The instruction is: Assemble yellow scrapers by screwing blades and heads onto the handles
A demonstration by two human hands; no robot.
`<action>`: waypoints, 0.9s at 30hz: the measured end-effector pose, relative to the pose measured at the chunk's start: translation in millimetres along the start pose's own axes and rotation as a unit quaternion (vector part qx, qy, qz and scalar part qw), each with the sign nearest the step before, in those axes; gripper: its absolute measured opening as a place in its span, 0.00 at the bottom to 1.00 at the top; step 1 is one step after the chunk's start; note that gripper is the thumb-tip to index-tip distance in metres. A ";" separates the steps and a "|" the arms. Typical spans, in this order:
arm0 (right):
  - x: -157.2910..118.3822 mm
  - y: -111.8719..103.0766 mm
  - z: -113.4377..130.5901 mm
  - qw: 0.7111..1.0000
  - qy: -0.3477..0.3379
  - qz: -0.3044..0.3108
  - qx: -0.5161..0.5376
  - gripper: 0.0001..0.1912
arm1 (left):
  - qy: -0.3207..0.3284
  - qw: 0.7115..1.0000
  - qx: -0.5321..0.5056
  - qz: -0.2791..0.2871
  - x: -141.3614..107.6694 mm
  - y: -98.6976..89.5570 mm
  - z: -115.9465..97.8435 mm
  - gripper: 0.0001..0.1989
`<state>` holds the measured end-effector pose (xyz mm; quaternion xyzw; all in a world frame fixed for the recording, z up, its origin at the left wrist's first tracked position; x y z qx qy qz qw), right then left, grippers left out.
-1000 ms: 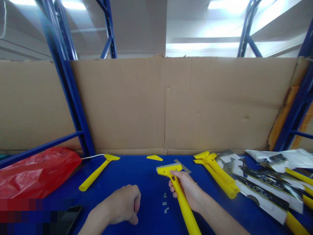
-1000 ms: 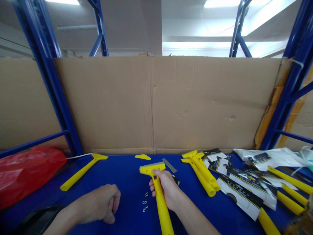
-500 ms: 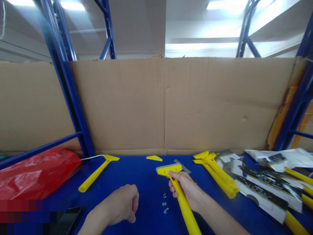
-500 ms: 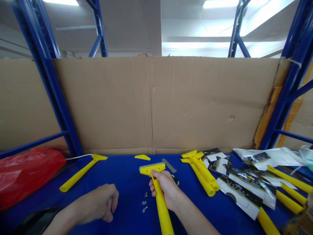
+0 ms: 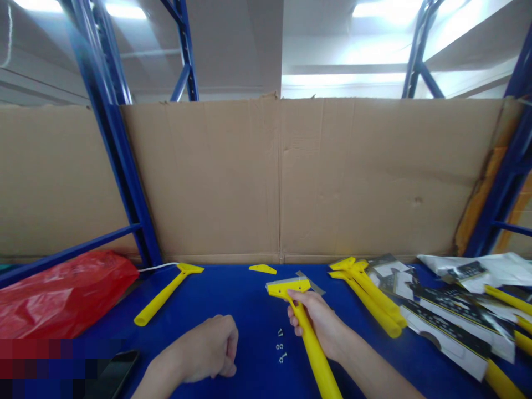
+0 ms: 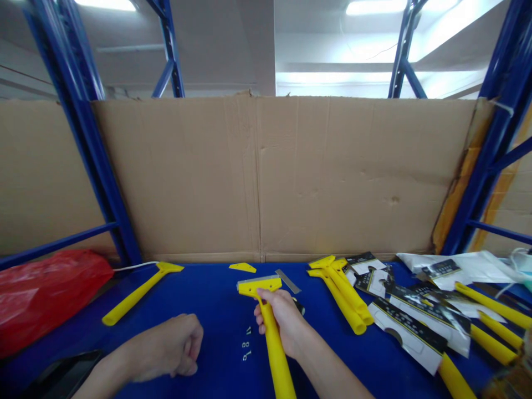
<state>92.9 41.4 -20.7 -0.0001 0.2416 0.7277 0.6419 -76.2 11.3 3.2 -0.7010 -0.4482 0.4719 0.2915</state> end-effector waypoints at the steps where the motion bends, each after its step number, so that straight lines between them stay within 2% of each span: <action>1: -0.3 0.4 -0.2 1.000 0.000 0.001 0.003 0.10 | 0.007 1.000 -0.003 -0.003 0.1 -0.7 -1.1 0.02; 14: 1.3 0.6 0.1 1.000 -0.012 0.017 0.008 0.09 | 0.049 0.998 0.013 -0.043 3.1 -7.1 -3.1 0.04; 18: 2.5 -1.6 0.1 1.000 -0.018 0.012 0.006 0.08 | 0.077 0.995 -0.027 -0.063 7.6 -13.6 -7.8 0.08; 23: 1.6 -1.5 -0.8 1.000 -0.020 0.000 -0.007 0.08 | 0.112 0.978 -0.106 -0.138 12.2 -36.9 -24.3 0.13; 27: -0.3 2.6 -2.5 1.000 -0.012 0.007 -0.015 0.07 | 0.118 0.970 -0.160 -0.140 14.3 -43.4 -39.3 0.13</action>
Point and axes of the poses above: each hand's wrist, its own x-axis towards the middle knuckle, its own y-axis out of the palm, z = x × y, the point moved 9 cm from there along x, towards the middle knuckle, and after that the axes turned 4 degrees about -y, right-handed, at the moved point
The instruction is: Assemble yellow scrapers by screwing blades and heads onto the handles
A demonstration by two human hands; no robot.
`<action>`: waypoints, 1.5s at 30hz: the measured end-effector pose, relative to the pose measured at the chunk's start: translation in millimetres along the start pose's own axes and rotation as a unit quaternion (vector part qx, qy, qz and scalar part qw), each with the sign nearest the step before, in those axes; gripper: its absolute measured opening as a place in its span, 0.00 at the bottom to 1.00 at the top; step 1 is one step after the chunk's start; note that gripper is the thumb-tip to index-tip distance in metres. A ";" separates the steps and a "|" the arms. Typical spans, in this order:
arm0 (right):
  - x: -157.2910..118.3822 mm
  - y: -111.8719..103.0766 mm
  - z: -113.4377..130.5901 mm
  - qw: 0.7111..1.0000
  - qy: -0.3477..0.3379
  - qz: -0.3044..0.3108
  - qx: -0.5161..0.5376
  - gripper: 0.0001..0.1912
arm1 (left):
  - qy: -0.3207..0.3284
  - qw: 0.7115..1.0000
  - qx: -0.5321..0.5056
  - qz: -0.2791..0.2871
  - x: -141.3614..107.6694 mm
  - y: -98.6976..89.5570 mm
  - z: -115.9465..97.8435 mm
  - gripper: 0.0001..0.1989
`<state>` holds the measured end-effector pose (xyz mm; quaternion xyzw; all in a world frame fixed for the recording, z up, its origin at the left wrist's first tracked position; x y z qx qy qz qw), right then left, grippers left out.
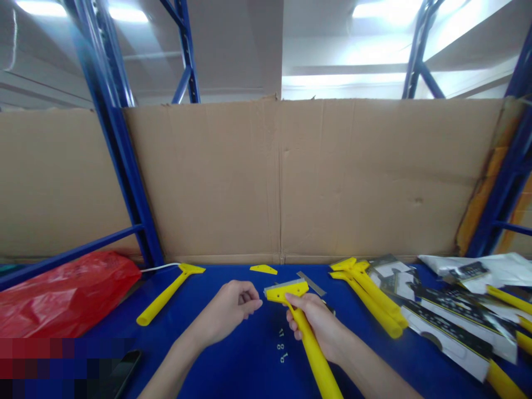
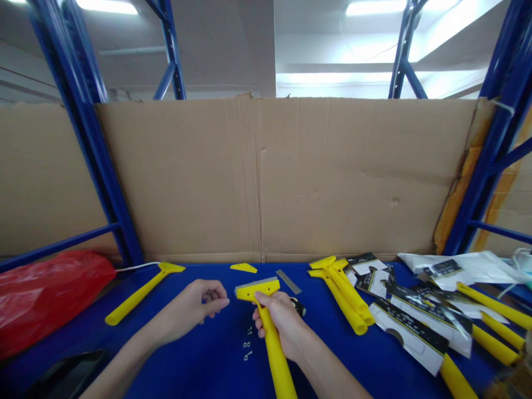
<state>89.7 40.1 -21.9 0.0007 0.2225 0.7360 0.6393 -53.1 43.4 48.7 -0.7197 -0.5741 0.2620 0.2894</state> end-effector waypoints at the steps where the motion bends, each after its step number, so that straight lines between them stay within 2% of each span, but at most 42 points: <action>1: -0.2 0.8 -0.3 1.000 0.001 0.003 0.001 0.07 | 0.000 1.000 -0.010 0.003 1.7 1.4 -2.5 0.13; 7: 0.6 -0.4 -2.2 1.000 0.005 0.006 0.005 0.04 | 0.002 0.998 -0.051 0.027 16.5 13.3 -3.3 0.12; 12: 1.9 -1.7 -3.2 1.000 0.001 0.003 0.006 0.04 | -0.019 0.998 -0.047 0.040 25.1 21.3 -2.2 0.10; 17: 4.0 -3.1 -4.9 1.000 -0.001 0.005 0.007 0.03 | -0.007 1.000 0.008 0.020 29.9 22.1 -14.3 0.08; 23: 2.8 -0.5 -3.9 1.000 0.002 0.015 0.002 0.04 | -0.003 0.995 0.096 -0.028 34.2 14.4 -21.1 0.07; 26: 1.8 1.0 -2.9 1.000 0.002 0.019 -0.002 0.06 | -0.008 0.996 0.087 -0.032 34.7 12.8 -19.7 0.07; 32: 2.1 1.5 -2.0 1.000 -0.005 0.025 0.003 0.06 | -0.035 0.999 0.032 -0.005 32.1 15.4 -18.8 0.09; 41: 3.4 0.7 -4.1 0.999 -0.004 0.029 0.017 0.04 | -0.009 0.995 0.072 -0.064 37.6 10.4 -12.8 0.09; 45: 5.3 -0.9 -3.5 0.999 0.000 0.026 0.028 0.04 | 0.047 0.988 0.101 -0.103 28.1 6.7 -25.0 0.08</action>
Point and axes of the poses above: each hand's wrist, its own x-axis towards the middle knuckle, its own y-axis out of the palm, z = x × y, the point moved 9 cm from there along x, towards the middle knuckle, and after that the axes turned 4 degrees about -y, right-handed, at the moved point
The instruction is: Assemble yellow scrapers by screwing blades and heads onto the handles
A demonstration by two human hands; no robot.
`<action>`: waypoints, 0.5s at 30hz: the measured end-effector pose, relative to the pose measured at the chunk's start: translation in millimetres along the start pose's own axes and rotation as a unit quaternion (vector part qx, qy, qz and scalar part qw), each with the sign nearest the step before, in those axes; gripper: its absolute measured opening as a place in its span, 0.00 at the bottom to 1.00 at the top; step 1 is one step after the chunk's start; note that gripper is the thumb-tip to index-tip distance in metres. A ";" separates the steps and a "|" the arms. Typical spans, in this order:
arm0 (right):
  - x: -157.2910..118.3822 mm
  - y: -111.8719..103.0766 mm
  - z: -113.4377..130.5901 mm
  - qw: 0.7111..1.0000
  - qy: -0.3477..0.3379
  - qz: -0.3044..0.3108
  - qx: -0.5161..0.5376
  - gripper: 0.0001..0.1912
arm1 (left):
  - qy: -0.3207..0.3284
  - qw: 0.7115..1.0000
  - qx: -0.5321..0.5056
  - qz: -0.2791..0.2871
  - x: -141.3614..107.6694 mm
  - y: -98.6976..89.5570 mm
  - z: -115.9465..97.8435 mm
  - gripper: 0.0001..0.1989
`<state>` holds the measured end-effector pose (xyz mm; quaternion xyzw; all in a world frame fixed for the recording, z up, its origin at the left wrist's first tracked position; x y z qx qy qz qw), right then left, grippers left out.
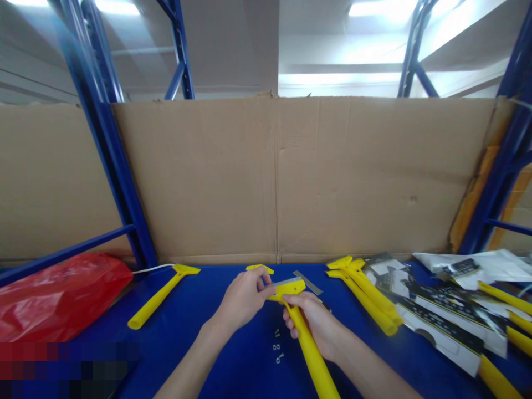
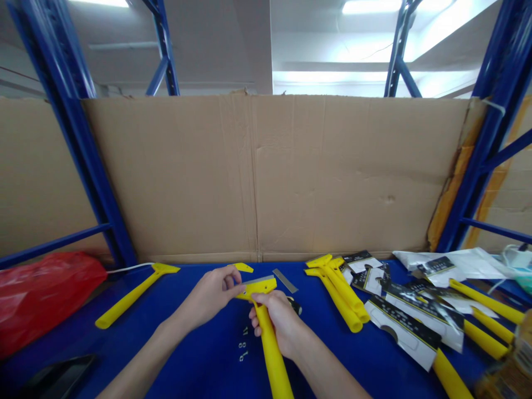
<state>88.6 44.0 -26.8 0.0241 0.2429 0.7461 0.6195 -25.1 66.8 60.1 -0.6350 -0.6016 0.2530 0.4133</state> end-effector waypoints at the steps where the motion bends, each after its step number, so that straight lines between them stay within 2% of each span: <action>1: 0.4 -0.4 0.4 1.000 0.001 0.000 0.003 0.04 | 0.031 0.999 0.012 -0.018 -3.2 -2.8 -5.9 0.07; 6: 0.8 -2.0 1.9 1.000 0.010 0.001 0.015 0.07 | 0.214 0.971 0.088 -0.067 -23.7 -1.5 -29.8 0.11; 10: 0.8 -3.5 1.3 1.000 0.020 -0.005 0.019 0.08 | 0.283 0.936 0.190 -0.083 -31.7 11.8 -29.7 0.11; 15: 1.4 -4.3 1.9 0.999 0.030 -0.007 0.015 0.09 | 0.380 0.862 0.294 -0.159 -45.7 22.7 -38.1 0.12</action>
Point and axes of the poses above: each hand's wrist, its own x-axis towards the middle knuckle, its own y-axis out of the palm, z = x × y, the point moved 9 cm from there along x, towards the middle knuckle, and after that the axes turned 4 degrees about -y, right-handed, at the moved point
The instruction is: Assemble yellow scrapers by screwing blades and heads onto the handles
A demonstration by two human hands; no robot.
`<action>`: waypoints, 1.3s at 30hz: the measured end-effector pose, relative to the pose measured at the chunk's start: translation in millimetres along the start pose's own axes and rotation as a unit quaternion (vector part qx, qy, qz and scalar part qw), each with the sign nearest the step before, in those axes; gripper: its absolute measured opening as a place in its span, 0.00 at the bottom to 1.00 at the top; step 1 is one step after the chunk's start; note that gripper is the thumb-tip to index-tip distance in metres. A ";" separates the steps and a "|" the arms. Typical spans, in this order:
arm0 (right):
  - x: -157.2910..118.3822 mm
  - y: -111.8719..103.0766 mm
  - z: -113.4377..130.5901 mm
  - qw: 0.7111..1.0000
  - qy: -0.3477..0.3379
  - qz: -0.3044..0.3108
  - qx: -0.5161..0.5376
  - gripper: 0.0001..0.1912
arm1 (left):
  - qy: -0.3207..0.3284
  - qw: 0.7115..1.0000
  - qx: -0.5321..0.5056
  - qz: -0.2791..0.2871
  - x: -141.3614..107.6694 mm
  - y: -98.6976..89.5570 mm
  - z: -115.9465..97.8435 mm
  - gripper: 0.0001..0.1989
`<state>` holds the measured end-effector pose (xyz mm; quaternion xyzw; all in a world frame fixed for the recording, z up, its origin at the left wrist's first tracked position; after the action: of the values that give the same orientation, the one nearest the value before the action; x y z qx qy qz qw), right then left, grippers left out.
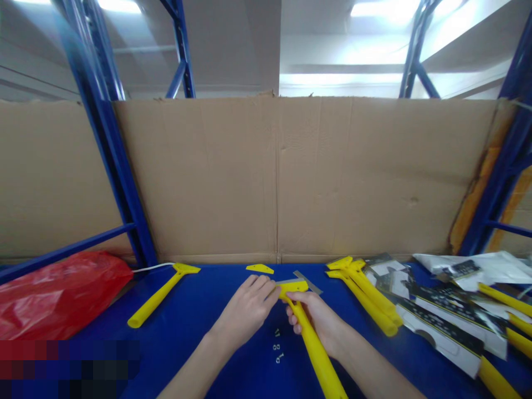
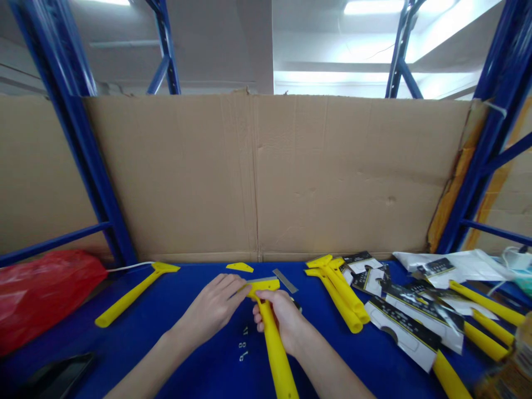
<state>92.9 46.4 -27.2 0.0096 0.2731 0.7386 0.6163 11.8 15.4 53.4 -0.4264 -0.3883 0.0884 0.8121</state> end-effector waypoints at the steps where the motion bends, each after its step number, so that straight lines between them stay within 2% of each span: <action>1: -0.1 0.2 0.4 1.000 0.001 0.001 -0.001 0.09 | 0.016 1.000 0.014 -0.018 -0.7 -2.2 -3.5 0.12; 5: -1.1 1.1 2.7 1.000 -0.005 0.003 -0.004 0.10 | 0.034 0.997 0.035 -0.067 -3.2 -10.1 -7.5 0.12; 10: -2.6 2.1 5.8 1.000 -0.029 0.003 -0.004 0.09 | -0.054 0.991 -0.013 -0.118 -9.1 -10.7 11.6 0.12; 15: -2.7 2.3 7.5 0.999 -0.046 0.003 -0.003 0.08 | -0.100 0.983 -0.110 -0.103 -12.4 4.0 22.2 0.12; 20: -3.2 1.9 8.6 0.999 -0.049 0.002 -0.003 0.07 | -0.141 0.962 -0.210 -0.101 -12.3 5.0 28.9 0.15; 24: -3.5 2.1 8.2 0.999 -0.049 -0.001 -0.003 0.08 | -0.246 0.920 -0.297 -0.072 -19.3 17.7 48.2 0.23; 26: -3.5 2.0 8.1 0.999 -0.050 -0.004 -0.004 0.08 | -0.316 0.892 -0.322 -0.035 -25.3 29.3 59.0 0.24; 28: -3.5 2.2 8.0 0.999 -0.051 -0.005 -0.004 0.07 | -0.357 0.870 -0.341 0.004 -28.5 37.7 63.8 0.21; 31: -3.6 2.4 7.9 0.999 -0.052 -0.002 -0.004 0.06 | -0.345 0.853 -0.389 0.041 -23.9 39.8 58.6 0.14; 34: -3.6 2.4 8.2 0.999 -0.053 0.002 -0.005 0.06 | -0.317 0.847 -0.425 0.052 -18.4 35.8 52.0 0.12; 37: -3.3 3.1 8.4 0.998 -0.055 0.008 -0.007 0.05 | -0.329 0.848 -0.411 0.061 -19.9 35.3 54.2 0.13; 39: -3.2 4.4 8.0 0.998 -0.058 0.013 -0.014 0.05 | -0.355 0.849 -0.386 0.067 -23.4 36.5 59.8 0.19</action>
<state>92.5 46.2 -17.6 0.0473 0.2265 0.7483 0.6217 -39.5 64.3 32.6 -0.6701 -0.6232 0.1311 0.3812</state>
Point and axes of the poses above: each hand's wrist, its own x-axis towards the middle knuckle, its own y-axis out of the palm, z = x × y, the point moved 9 cm from there along x, towards the middle knuckle, and after that the axes turned 4 degrees about -y, right-handed, at the moved point
